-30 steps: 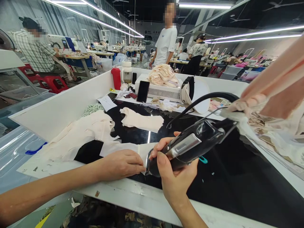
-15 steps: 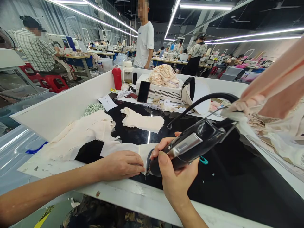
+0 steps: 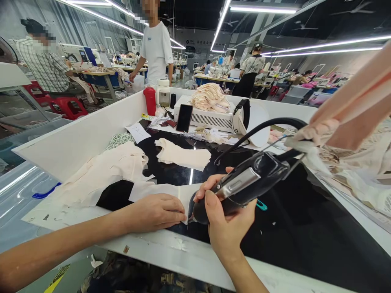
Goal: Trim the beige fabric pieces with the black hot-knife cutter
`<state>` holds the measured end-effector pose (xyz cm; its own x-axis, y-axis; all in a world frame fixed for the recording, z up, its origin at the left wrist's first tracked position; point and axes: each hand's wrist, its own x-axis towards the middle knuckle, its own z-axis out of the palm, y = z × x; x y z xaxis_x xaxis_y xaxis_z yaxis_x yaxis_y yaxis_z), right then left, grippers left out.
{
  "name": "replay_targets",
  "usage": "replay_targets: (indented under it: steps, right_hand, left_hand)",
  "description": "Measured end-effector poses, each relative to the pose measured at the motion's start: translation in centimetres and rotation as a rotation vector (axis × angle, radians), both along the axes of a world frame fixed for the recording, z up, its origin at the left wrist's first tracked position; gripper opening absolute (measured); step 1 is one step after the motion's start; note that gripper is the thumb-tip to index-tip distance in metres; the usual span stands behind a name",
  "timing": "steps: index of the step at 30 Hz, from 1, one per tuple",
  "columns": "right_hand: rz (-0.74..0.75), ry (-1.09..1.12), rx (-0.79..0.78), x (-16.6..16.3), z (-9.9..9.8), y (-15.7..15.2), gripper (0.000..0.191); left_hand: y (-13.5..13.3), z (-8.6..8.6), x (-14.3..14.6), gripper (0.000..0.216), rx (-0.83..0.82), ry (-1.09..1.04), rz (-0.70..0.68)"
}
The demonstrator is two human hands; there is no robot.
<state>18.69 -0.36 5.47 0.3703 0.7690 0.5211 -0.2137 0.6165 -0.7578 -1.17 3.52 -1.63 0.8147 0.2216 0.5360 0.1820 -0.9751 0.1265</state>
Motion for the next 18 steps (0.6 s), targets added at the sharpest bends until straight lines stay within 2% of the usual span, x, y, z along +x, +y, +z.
replay_targets:
  steps: [11, 18]
  right_hand:
    - [-0.011, -0.047, -0.015, -0.05, -0.04, -0.03, 0.044]
    - [-0.016, -0.013, 0.003, -0.35, 0.1, -0.06, 0.046]
  left_hand:
    - [-0.05, 0.07, 0.1, 0.021, -0.019, 0.015, 0.001]
    - [0.04, -0.08, -0.04, 0.028, -0.021, 0.024, 0.005]
